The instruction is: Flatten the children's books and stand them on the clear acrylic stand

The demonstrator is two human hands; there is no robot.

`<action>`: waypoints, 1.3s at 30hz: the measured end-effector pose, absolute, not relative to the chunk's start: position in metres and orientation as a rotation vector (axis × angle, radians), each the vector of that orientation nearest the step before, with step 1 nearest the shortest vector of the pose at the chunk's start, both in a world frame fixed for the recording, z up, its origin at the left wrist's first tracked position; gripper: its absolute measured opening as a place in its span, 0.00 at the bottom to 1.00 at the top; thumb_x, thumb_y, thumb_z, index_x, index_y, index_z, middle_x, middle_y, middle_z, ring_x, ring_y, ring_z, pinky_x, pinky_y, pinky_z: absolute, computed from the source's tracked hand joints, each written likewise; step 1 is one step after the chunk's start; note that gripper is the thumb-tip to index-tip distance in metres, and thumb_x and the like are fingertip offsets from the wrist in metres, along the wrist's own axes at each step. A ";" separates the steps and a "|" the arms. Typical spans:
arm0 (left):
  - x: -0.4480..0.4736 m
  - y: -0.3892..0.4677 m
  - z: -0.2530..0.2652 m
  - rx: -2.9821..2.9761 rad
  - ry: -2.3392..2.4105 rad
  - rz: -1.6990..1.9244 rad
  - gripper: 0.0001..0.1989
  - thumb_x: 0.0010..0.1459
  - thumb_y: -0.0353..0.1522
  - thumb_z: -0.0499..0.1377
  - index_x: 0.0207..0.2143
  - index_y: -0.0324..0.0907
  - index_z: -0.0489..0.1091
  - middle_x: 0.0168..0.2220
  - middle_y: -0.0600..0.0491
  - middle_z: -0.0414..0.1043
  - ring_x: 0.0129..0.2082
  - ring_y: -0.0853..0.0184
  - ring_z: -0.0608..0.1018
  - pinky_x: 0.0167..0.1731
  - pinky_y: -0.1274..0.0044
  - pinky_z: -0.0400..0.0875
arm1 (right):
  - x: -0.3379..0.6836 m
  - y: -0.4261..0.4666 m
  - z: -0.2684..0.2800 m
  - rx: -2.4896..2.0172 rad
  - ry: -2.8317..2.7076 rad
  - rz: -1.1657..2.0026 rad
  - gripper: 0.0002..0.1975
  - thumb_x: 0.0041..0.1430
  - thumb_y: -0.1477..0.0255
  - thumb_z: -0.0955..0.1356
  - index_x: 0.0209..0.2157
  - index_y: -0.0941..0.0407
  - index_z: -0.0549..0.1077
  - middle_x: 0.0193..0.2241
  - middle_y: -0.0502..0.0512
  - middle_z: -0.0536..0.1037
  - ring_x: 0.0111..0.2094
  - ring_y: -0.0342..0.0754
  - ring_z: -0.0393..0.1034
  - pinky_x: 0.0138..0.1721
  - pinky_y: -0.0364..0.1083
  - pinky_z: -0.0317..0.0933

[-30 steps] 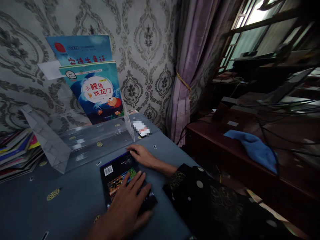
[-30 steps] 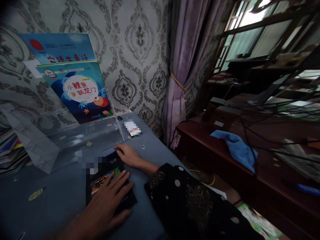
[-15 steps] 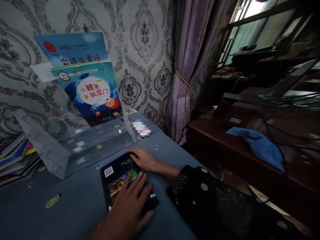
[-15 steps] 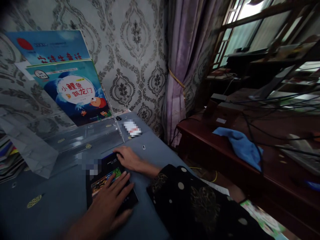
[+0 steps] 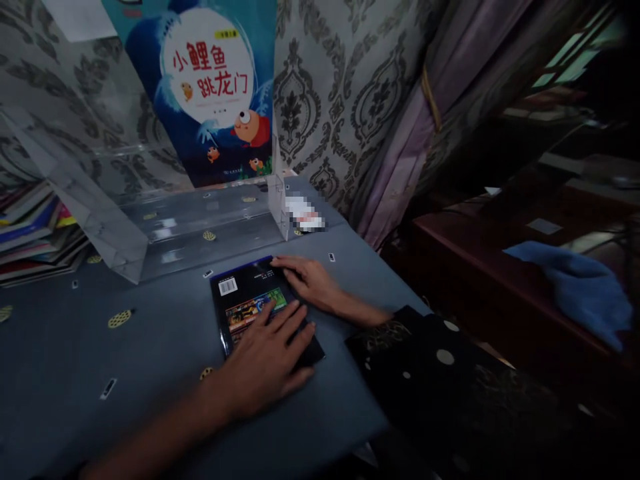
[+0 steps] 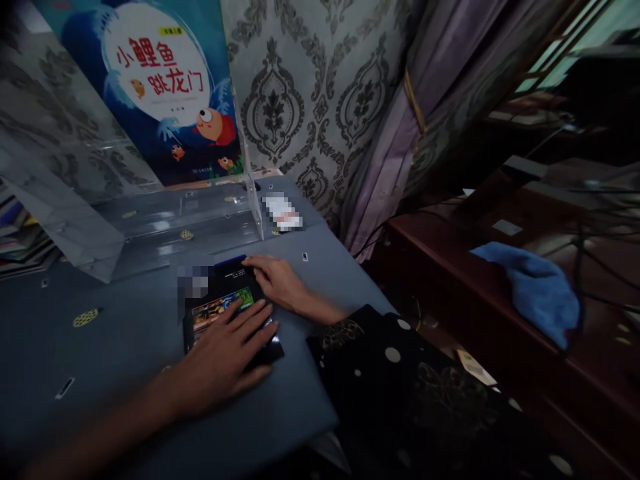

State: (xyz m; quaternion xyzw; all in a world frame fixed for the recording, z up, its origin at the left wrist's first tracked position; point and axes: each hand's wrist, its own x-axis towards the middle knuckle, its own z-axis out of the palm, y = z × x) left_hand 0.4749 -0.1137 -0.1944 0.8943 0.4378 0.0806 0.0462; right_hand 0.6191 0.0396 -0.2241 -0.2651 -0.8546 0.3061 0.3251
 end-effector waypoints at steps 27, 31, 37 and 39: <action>0.468 -0.109 -0.189 2.750 1.274 0.325 0.24 0.67 0.44 0.55 0.60 0.42 0.65 0.63 0.45 0.67 0.67 0.58 0.64 0.67 0.62 0.56 | 0.658 -0.008 -0.217 -0.550 -2.216 0.826 0.14 0.67 0.75 0.62 0.50 0.53 0.75 0.44 0.57 0.81 0.48 0.50 0.75 0.51 0.52 0.70; 0.448 -0.114 -0.194 2.716 1.443 0.378 0.26 0.68 0.47 0.51 0.63 0.46 0.63 0.64 0.47 0.66 0.67 0.58 0.63 0.68 0.54 0.49 | 0.658 -0.008 -0.214 -0.519 -2.216 0.803 0.14 0.67 0.76 0.63 0.50 0.53 0.75 0.44 0.57 0.81 0.48 0.49 0.75 0.50 0.52 0.71; 0.409 -0.130 -0.224 2.476 2.051 0.603 0.25 0.71 0.42 0.48 0.66 0.46 0.57 0.70 0.43 0.54 0.70 0.52 0.57 0.64 0.52 0.56 | 0.657 -0.010 -0.213 -0.435 -2.257 0.666 0.15 0.67 0.78 0.63 0.52 0.54 0.72 0.46 0.58 0.81 0.50 0.50 0.75 0.52 0.55 0.71; 0.407 -0.133 -0.231 2.461 2.012 0.659 0.25 0.71 0.40 0.47 0.68 0.47 0.54 0.71 0.44 0.51 0.70 0.54 0.57 0.64 0.56 0.60 | 0.657 -0.011 -0.213 -0.429 -2.262 0.644 0.15 0.67 0.78 0.63 0.52 0.54 0.72 0.46 0.59 0.81 0.49 0.50 0.75 0.52 0.55 0.72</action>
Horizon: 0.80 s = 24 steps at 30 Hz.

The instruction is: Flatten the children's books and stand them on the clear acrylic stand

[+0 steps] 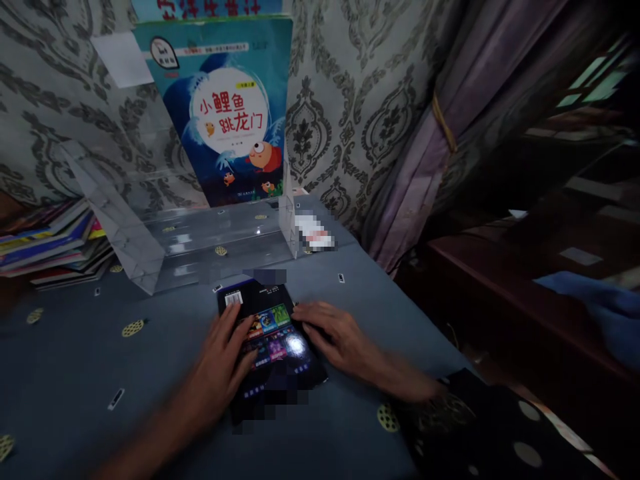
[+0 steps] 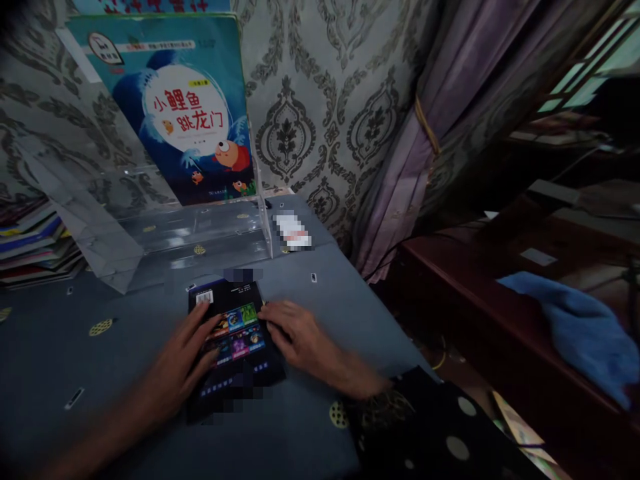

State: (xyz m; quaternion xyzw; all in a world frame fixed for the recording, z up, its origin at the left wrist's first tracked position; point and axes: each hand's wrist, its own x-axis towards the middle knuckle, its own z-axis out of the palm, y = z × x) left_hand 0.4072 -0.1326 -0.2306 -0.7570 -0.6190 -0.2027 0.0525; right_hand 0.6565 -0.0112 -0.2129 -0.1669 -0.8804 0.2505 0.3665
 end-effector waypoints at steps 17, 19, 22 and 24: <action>0.450 -0.069 -0.217 -2.444 -1.832 -0.499 0.22 0.71 0.43 0.47 0.61 0.44 0.63 0.67 0.42 0.60 0.69 0.53 0.59 0.63 0.52 0.59 | 0.677 0.013 -0.214 -0.738 -2.219 0.549 0.12 0.64 0.76 0.64 0.45 0.54 0.77 0.48 0.61 0.81 0.53 0.56 0.74 0.54 0.60 0.70; 0.451 -0.066 -0.211 -2.435 -1.814 -0.430 0.22 0.71 0.43 0.46 0.60 0.43 0.64 0.65 0.41 0.63 0.67 0.51 0.63 0.63 0.49 0.57 | 0.678 0.015 -0.214 -0.745 -2.211 0.586 0.12 0.64 0.75 0.64 0.45 0.54 0.77 0.48 0.60 0.81 0.53 0.56 0.74 0.54 0.60 0.70; 0.449 -0.059 -0.204 -2.377 -1.817 -0.362 0.23 0.71 0.44 0.46 0.59 0.41 0.64 0.63 0.39 0.65 0.64 0.50 0.66 0.62 0.49 0.58 | 0.680 0.016 -0.216 -0.742 -2.200 0.623 0.12 0.64 0.75 0.64 0.45 0.55 0.77 0.48 0.61 0.81 0.54 0.55 0.74 0.55 0.60 0.70; 0.444 -0.053 -0.201 -2.292 -1.865 -0.359 0.25 0.70 0.45 0.47 0.59 0.38 0.64 0.62 0.38 0.65 0.63 0.50 0.67 0.61 0.52 0.62 | 0.680 0.016 -0.217 -0.738 -2.196 0.633 0.12 0.64 0.75 0.64 0.45 0.55 0.77 0.49 0.61 0.81 0.54 0.55 0.74 0.55 0.60 0.69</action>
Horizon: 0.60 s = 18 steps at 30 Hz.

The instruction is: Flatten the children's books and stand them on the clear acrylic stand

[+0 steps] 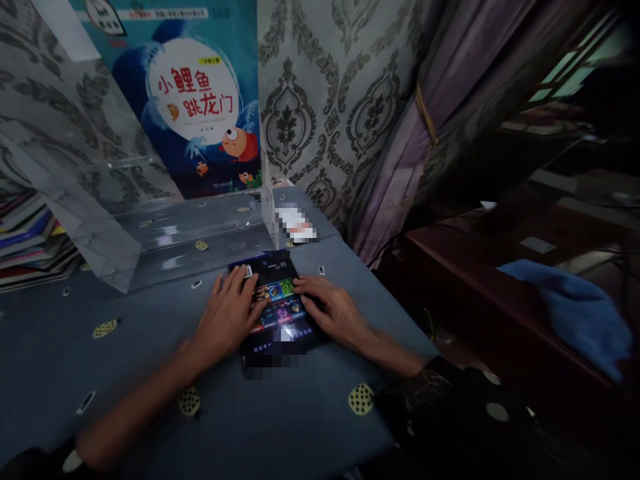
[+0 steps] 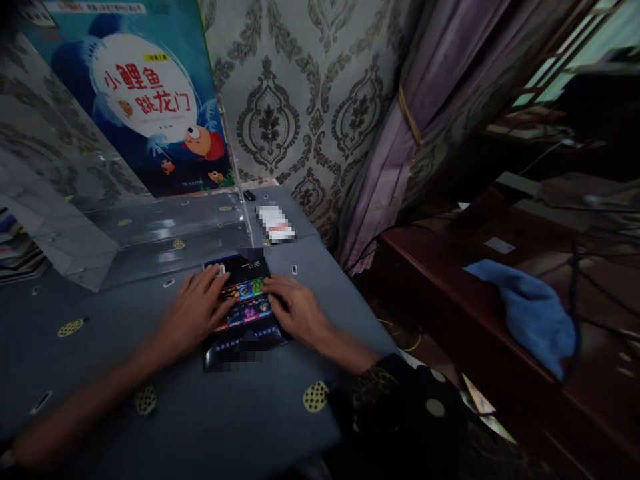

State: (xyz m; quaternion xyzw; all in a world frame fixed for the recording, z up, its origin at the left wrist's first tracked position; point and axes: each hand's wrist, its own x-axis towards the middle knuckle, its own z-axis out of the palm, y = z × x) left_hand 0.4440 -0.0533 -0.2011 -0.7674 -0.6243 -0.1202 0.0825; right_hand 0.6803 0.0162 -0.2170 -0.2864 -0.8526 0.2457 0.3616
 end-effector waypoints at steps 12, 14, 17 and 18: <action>0.436 -0.019 -0.208 -2.358 -1.758 -0.488 0.21 0.69 0.42 0.49 0.57 0.40 0.65 0.58 0.41 0.68 0.58 0.53 0.69 0.57 0.58 0.68 | 0.679 0.014 -0.216 -0.783 -2.217 0.617 0.11 0.63 0.73 0.65 0.44 0.54 0.78 0.50 0.60 0.80 0.55 0.54 0.73 0.55 0.60 0.68; 0.442 -0.011 -0.208 -2.430 -1.691 -0.489 0.21 0.70 0.41 0.48 0.58 0.39 0.65 0.59 0.41 0.68 0.59 0.54 0.69 0.58 0.59 0.67 | 0.679 0.014 -0.214 -0.790 -2.226 0.618 0.11 0.63 0.73 0.65 0.43 0.55 0.78 0.49 0.60 0.80 0.54 0.55 0.73 0.55 0.60 0.68; 0.455 0.003 -0.205 -2.519 -1.597 -0.452 0.20 0.70 0.37 0.47 0.59 0.38 0.65 0.60 0.41 0.68 0.59 0.54 0.69 0.57 0.60 0.66 | 0.678 0.013 -0.212 -0.786 -2.221 0.613 0.11 0.63 0.73 0.65 0.43 0.55 0.78 0.48 0.61 0.81 0.53 0.55 0.74 0.55 0.60 0.69; 0.459 0.007 -0.203 -2.542 -1.569 -0.425 0.20 0.70 0.37 0.47 0.59 0.38 0.65 0.60 0.41 0.68 0.59 0.54 0.69 0.56 0.60 0.66 | 0.678 0.013 -0.212 -0.780 -2.216 0.610 0.11 0.63 0.73 0.65 0.42 0.55 0.78 0.48 0.61 0.81 0.53 0.56 0.74 0.54 0.59 0.69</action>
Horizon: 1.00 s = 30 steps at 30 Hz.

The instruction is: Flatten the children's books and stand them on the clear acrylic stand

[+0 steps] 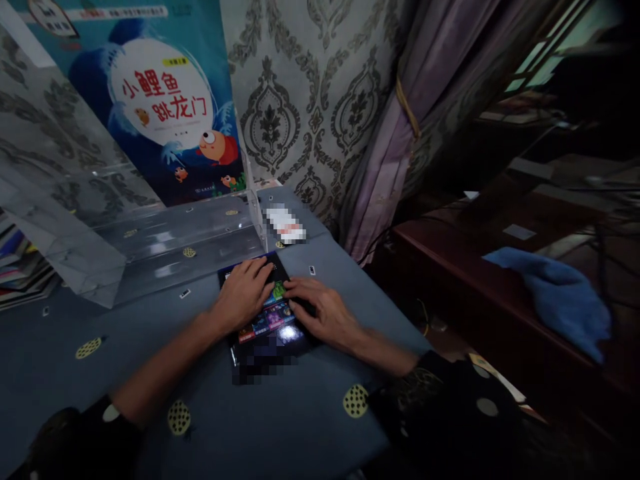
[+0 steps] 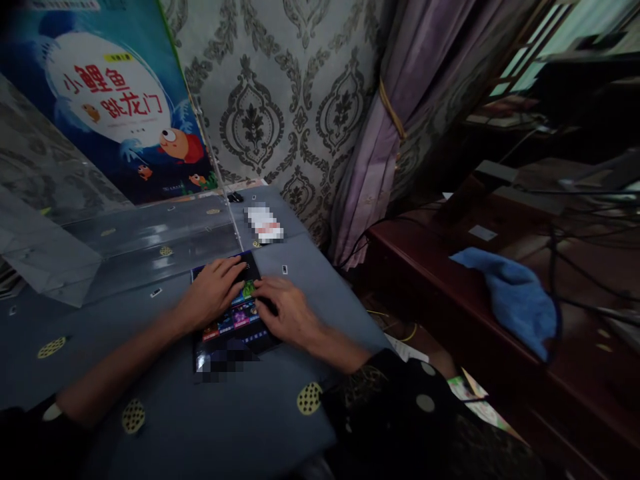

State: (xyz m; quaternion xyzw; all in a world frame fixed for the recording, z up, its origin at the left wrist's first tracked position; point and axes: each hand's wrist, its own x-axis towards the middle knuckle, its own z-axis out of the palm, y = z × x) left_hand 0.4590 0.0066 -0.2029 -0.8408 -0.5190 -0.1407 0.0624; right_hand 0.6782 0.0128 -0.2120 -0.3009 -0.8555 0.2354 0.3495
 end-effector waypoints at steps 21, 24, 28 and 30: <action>0.481 0.004 -0.193 -2.731 -1.472 -0.430 0.21 0.70 0.35 0.47 0.60 0.37 0.66 0.62 0.45 0.68 0.60 0.57 0.68 0.58 0.62 0.63 | 0.681 0.021 -0.206 -0.875 -1.915 0.959 0.23 0.71 0.62 0.60 0.63 0.54 0.56 0.50 0.62 0.79 0.50 0.54 0.75 0.54 0.58 0.68; 0.485 -0.012 -0.192 -2.786 -1.441 -0.432 0.22 0.71 0.37 0.47 0.61 0.36 0.64 0.63 0.44 0.67 0.62 0.58 0.67 0.61 0.63 0.61 | 0.680 0.023 -0.208 -0.909 -1.877 0.969 0.23 0.71 0.60 0.59 0.62 0.55 0.56 0.47 0.62 0.79 0.47 0.54 0.76 0.55 0.60 0.66; 0.490 -0.037 -0.191 -2.857 -1.400 -0.407 0.23 0.71 0.39 0.46 0.62 0.40 0.64 0.64 0.45 0.65 0.65 0.58 0.65 0.63 0.61 0.59 | 0.681 0.024 -0.209 -0.913 -1.881 0.992 0.22 0.71 0.60 0.58 0.61 0.55 0.58 0.46 0.61 0.79 0.47 0.53 0.76 0.55 0.59 0.67; 0.492 -0.050 -0.190 -2.909 -1.362 -0.383 0.22 0.72 0.39 0.46 0.62 0.42 0.65 0.65 0.46 0.65 0.65 0.58 0.64 0.63 0.60 0.58 | 0.681 0.024 -0.208 -0.902 -1.890 0.995 0.21 0.71 0.60 0.58 0.60 0.55 0.60 0.46 0.61 0.80 0.48 0.53 0.75 0.54 0.58 0.67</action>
